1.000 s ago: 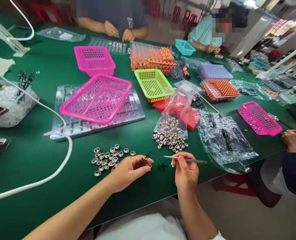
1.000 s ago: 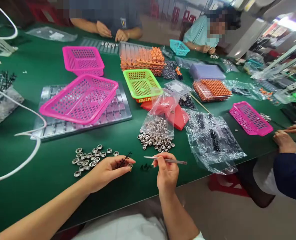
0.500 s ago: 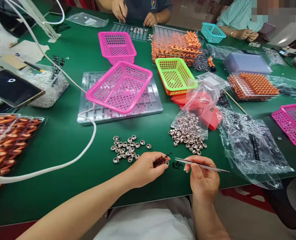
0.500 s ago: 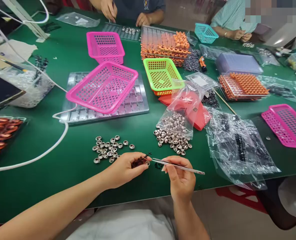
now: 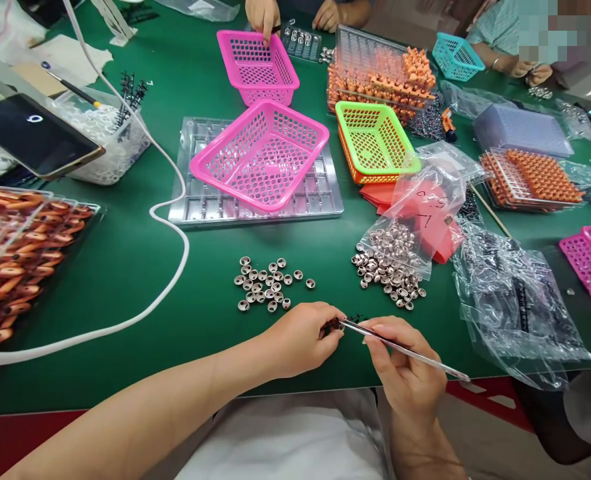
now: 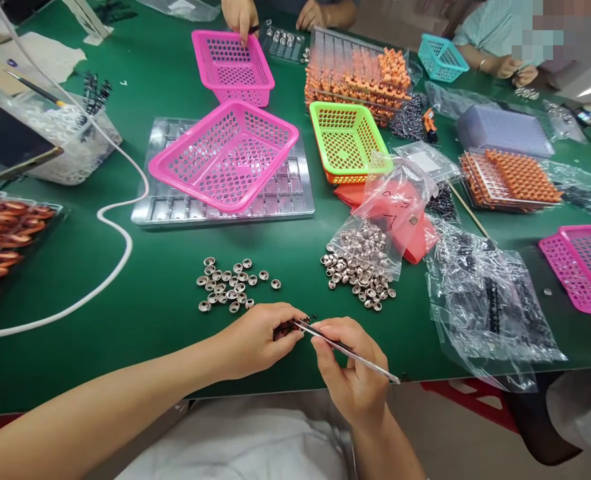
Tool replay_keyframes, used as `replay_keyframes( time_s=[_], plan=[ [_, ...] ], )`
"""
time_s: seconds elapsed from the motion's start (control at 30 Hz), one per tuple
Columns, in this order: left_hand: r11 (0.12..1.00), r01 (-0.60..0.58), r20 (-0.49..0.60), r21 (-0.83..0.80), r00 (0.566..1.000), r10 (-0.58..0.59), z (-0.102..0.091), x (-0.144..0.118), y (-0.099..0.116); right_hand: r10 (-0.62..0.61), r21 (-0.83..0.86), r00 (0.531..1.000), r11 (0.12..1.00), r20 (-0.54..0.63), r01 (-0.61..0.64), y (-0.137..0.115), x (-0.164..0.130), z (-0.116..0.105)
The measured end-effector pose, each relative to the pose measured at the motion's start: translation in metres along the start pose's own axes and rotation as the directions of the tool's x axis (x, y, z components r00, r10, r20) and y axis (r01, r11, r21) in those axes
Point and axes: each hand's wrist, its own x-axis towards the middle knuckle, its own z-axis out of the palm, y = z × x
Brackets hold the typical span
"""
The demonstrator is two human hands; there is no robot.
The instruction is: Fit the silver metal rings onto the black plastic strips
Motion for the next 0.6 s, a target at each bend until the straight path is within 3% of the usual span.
replay_keyframes(
  time_s=[0.17,0.6],
  plan=[
    [0.999,0.013,0.008,0.033,1.000,-0.013,-0.0007,-0.0029,0.0015,-0.071,-0.032,0.997,0.997,0.026,0.072,0.0010,-0.0024,-0.0003],
    [0.997,-0.035,-0.025,0.072,0.999,0.037,0.0004,-0.0015,-0.0024,-0.078,-0.052,0.997,0.996,0.009,0.078,0.0002,-0.0031,0.0020]
  ],
)
